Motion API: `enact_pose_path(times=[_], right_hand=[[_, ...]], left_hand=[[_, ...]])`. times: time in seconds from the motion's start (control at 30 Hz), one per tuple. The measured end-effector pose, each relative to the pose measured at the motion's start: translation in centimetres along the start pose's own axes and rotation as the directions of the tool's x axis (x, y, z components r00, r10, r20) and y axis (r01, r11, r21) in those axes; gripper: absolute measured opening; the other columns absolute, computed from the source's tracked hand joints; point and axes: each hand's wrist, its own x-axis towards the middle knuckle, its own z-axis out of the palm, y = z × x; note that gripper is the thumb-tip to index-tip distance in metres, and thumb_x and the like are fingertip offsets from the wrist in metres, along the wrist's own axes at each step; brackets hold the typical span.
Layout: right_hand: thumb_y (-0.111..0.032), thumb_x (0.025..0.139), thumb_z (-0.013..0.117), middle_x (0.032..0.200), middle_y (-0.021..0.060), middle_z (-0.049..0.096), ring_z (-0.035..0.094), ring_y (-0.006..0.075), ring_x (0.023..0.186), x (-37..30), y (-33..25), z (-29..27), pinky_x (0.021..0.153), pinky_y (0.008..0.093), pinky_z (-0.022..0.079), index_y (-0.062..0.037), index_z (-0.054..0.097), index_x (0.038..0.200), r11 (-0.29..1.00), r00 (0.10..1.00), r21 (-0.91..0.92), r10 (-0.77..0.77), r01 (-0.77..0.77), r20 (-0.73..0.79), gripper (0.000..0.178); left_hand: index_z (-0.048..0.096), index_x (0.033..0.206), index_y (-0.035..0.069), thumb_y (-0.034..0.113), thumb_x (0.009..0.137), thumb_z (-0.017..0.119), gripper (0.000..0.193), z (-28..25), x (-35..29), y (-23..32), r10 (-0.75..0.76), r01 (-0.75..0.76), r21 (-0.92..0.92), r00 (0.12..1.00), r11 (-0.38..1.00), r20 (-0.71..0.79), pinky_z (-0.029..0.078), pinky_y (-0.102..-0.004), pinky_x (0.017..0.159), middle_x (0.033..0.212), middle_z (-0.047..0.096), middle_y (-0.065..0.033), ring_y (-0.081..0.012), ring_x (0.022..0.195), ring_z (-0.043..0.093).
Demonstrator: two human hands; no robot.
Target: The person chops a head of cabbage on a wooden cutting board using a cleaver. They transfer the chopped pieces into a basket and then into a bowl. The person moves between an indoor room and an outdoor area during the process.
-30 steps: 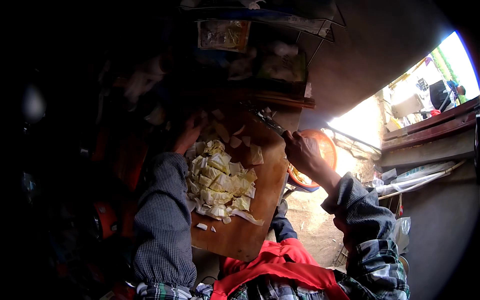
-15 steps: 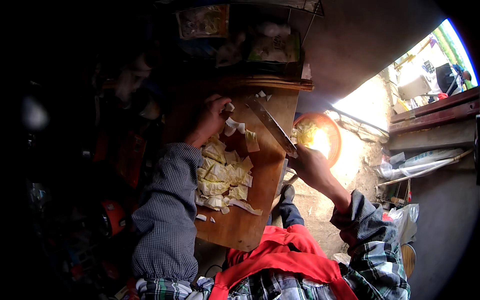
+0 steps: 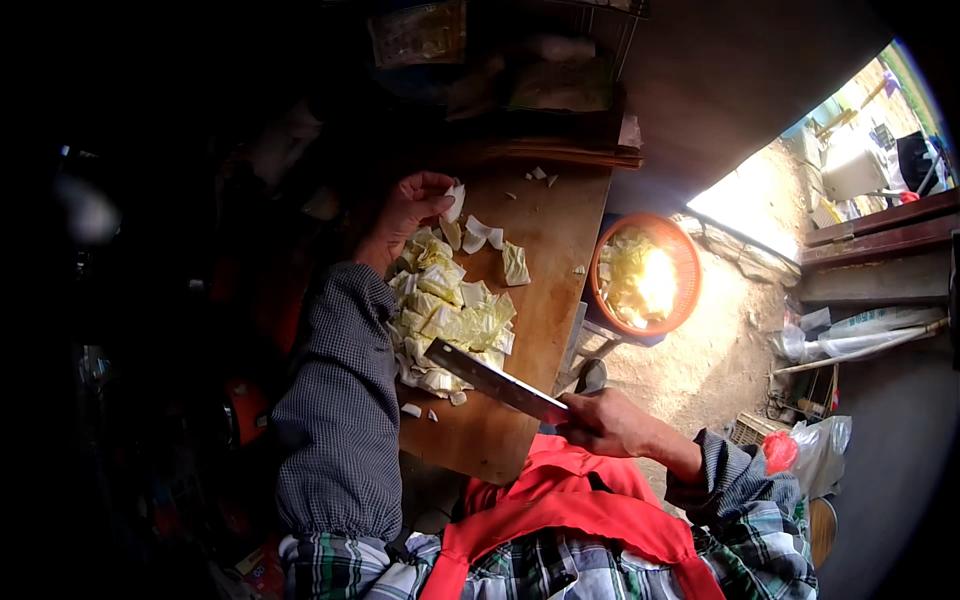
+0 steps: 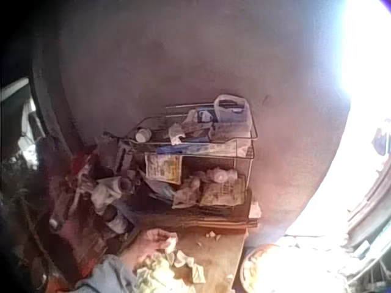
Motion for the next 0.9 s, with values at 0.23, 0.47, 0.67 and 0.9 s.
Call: enact_pose_path(times=[0.23,0.47,0.67,0.9], right_hand=[[-0.026,0.082,0.057,0.077,0.0191,0.062,0.061,0.0384,0.076,4.4,-0.7,6.4,0.065,0.0465,0.049,-0.0082,0.052,0.104,0.916,0.939,-0.377,0.003,0.135,0.344,0.029],[-0.022,0.078,0.055,0.079,0.0208,0.062,0.061,0.0397,0.078,8.9,2.1,3.8,0.069,0.0464,0.050,-0.0059,0.058,0.098,0.938,0.983,-0.338,-0.019,0.080,0.181,0.026],[-0.018,0.078,0.059,0.077,0.0223,0.061,0.059,0.0417,0.074,8.5,-3.2,2.9,0.065,0.0476,0.048,-0.0037,0.054,0.092,0.953,0.990,-0.304,0.040,0.003,0.133,0.021],[-0.019,0.079,0.057,0.073,0.0211,0.060,0.059,0.0417,0.071,7.9,-4.9,4.3,0.064,0.0495,0.047,-0.0053,0.052,0.096,0.905,0.982,-0.421,0.021,0.060,0.185,0.022]], left_hand=[[0.061,0.101,0.008,0.013,0.079,0.070,0.025,-3.1,-13.4,1.2,0.031,-0.072,-0.214,0.982,0.974,-0.186,0.044,-0.0188,0.060,0.083,0.065,0.0016,-0.0054,0.069,0.058],[0.061,0.100,0.003,-0.004,0.080,0.061,0.021,-0.4,-26.3,-6.3,0.241,-0.166,0.183,0.797,0.969,-0.554,0.047,-0.0211,0.072,0.095,0.063,-0.0009,-0.0057,0.080,0.056],[0.062,0.088,0.004,-0.011,0.072,0.058,0.022,7.1,-27.9,-15.3,0.554,-0.048,0.704,0.657,0.708,-0.512,0.049,-0.0326,0.078,0.106,0.059,-0.0089,-0.0243,0.091,0.059],[0.060,0.090,0.003,-0.008,0.071,0.066,0.023,8.9,-28.7,-16.4,0.458,-0.028,0.502,0.457,0.864,-0.762,0.049,-0.0303,0.081,0.100,0.058,-0.0101,-0.0215,0.090,0.060]])
